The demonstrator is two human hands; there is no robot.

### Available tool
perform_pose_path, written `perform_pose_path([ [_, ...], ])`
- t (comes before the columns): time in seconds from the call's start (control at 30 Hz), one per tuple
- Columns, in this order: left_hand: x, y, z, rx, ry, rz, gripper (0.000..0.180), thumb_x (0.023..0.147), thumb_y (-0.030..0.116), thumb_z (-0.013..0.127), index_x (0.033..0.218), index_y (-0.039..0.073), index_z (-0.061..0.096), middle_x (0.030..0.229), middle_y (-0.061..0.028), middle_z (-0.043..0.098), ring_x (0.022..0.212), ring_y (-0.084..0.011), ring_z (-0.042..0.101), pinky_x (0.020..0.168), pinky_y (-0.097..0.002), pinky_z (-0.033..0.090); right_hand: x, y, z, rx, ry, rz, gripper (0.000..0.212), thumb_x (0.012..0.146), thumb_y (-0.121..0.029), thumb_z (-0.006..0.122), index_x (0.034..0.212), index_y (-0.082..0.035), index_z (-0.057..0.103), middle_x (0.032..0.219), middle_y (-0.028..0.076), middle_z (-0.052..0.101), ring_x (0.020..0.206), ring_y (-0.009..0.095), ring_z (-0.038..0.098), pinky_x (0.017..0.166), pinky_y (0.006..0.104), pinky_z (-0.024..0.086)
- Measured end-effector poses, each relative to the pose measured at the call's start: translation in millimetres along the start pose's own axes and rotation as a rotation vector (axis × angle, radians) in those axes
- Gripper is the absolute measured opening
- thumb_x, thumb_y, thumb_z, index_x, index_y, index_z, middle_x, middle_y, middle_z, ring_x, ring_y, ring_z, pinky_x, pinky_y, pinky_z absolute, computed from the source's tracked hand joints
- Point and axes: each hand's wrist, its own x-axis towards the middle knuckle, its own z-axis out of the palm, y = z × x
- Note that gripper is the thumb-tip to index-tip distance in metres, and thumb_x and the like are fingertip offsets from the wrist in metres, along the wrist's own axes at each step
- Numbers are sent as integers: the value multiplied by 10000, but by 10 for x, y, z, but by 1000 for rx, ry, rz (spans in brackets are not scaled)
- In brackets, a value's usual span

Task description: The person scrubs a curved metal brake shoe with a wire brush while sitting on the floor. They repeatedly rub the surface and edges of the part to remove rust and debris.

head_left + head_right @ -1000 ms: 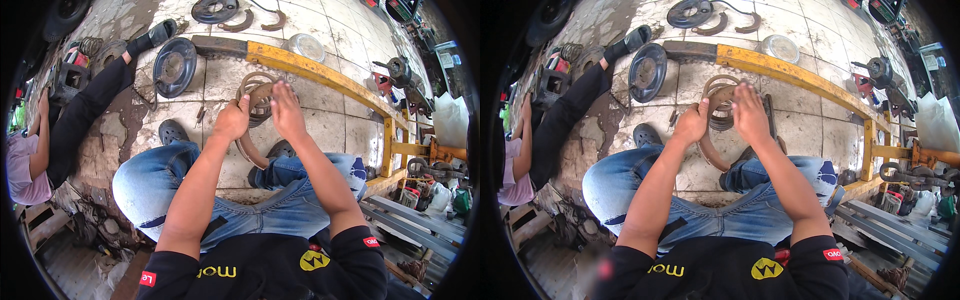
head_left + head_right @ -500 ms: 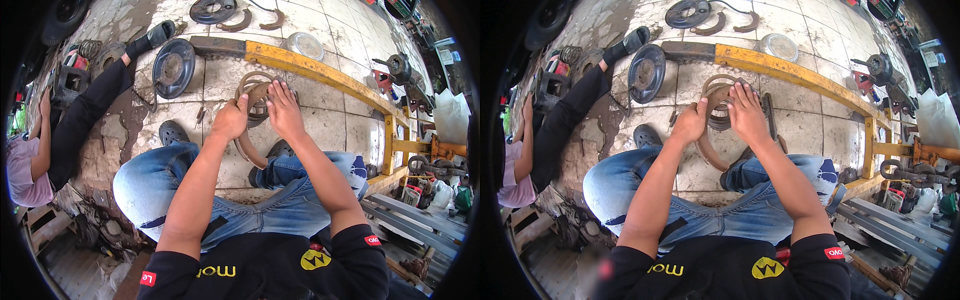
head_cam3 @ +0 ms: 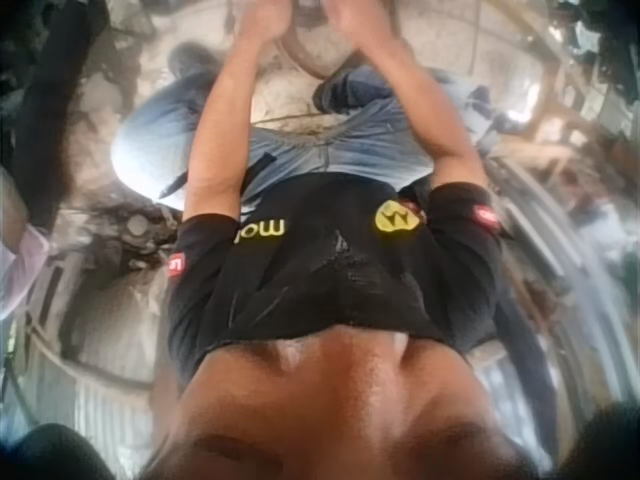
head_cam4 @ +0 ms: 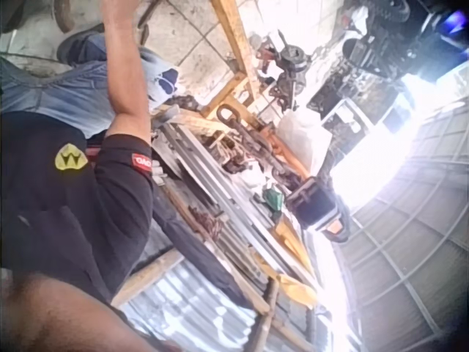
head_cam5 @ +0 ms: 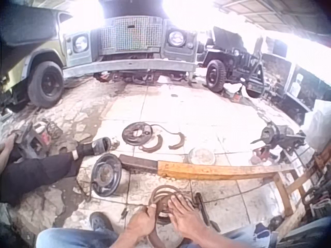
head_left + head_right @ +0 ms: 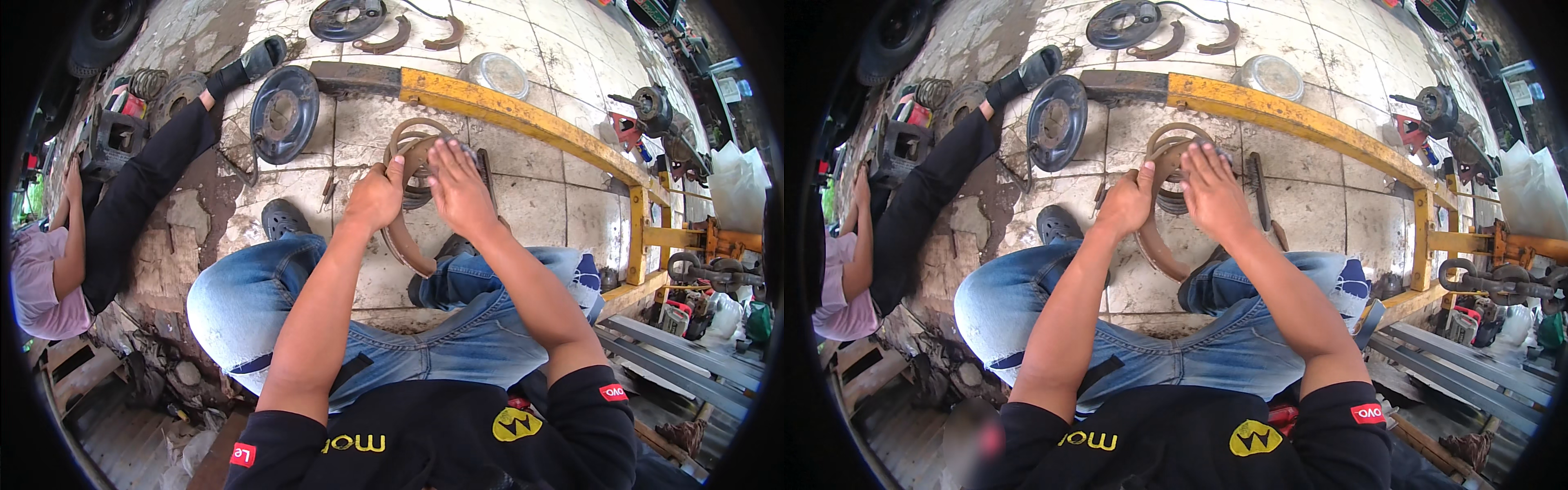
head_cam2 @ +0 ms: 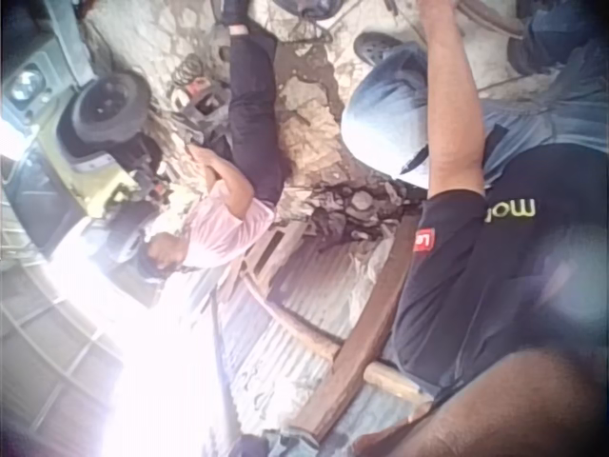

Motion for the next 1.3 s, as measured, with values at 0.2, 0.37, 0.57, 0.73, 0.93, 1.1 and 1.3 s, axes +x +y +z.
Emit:
perform_pose_path([
  [0.2, 7, -10, -10, -9, 0, 14, 718, 1014, 552, 260, 1204, -72, 559, 1134, -338, 616, 1127, -465, 570, 997, -480, 431, -1, -41, 3, -11, -10, 17, 452, 995, -215, 488, 1406, -28, 474, 1497, 161, 411, 1404, 345, 353, 1147, 480, 300],
  [0.37, -7, -6, -7, -6, 13, 8, 722, 1013, 555, 260, 1197, -74, 561, 1130, -336, 618, 1125, -465, 572, 997, -483, 432, 46, 5, 42, -32, 37, 68, 457, 1004, -225, 476, 1416, -28, 459, 1498, 165, 409, 1414, 342, 339, 1158, 473, 285],
  [0.57, -14, 1, -20, -7, 12, -2, 727, 1011, 560, 255, 1200, -71, 561, 1138, -333, 617, 1133, -465, 568, 1003, -483, 428, 68, 23, 48, 70, 38, 130, 448, 1007, -223, 476, 1414, -36, 467, 1513, 164, 390, 1429, 330, 322, 1157, 477, 285],
  [0.73, 16, -38, -8, -3, 5, 2, 728, 1011, 563, 251, 1201, -67, 562, 1143, -331, 616, 1136, -462, 567, 1007, -484, 424, 30, 83, 57, 28, 64, 27, 446, 1010, -219, 471, 1419, -42, 464, 1490, 173, 420, 1394, 335, 380, 1135, 460, 329],
  [0.93, -6, 2, -22, 9, -6, 1, 729, 1012, 562, 251, 1191, -71, 565, 1139, -333, 617, 1130, -463, 569, 1000, -483, 429, 136, 262, -106, 211, 242, 335, 426, 1038, -257, 408, 1391, -33, 492, 1483, 199, 412, 1366, 354, 408, 1120, 473, 355],
  [1.1, 1, -2, -22, -5, -2, 13, 718, 1013, 553, 261, 1177, -75, 569, 1131, -334, 619, 1127, -467, 569, 990, -480, 437, 34, 52, 40, -6, 37, -56, 439, 1011, -256, 473, 1391, -39, 496, 1479, 178, 431, 1385, 336, 389, 1137, 467, 332],
  [1.3, 2, -41, -10, -6, 2, 5, 722, 1011, 555, 262, 1197, -71, 567, 1139, -337, 615, 1135, -464, 566, 1000, -481, 429, -41, -113, 152, -45, 128, -24, 408, 983, -209, 516, 1353, -36, 529, 1423, 166, 492, 1349, 337, 432, 1110, 478, 356],
])
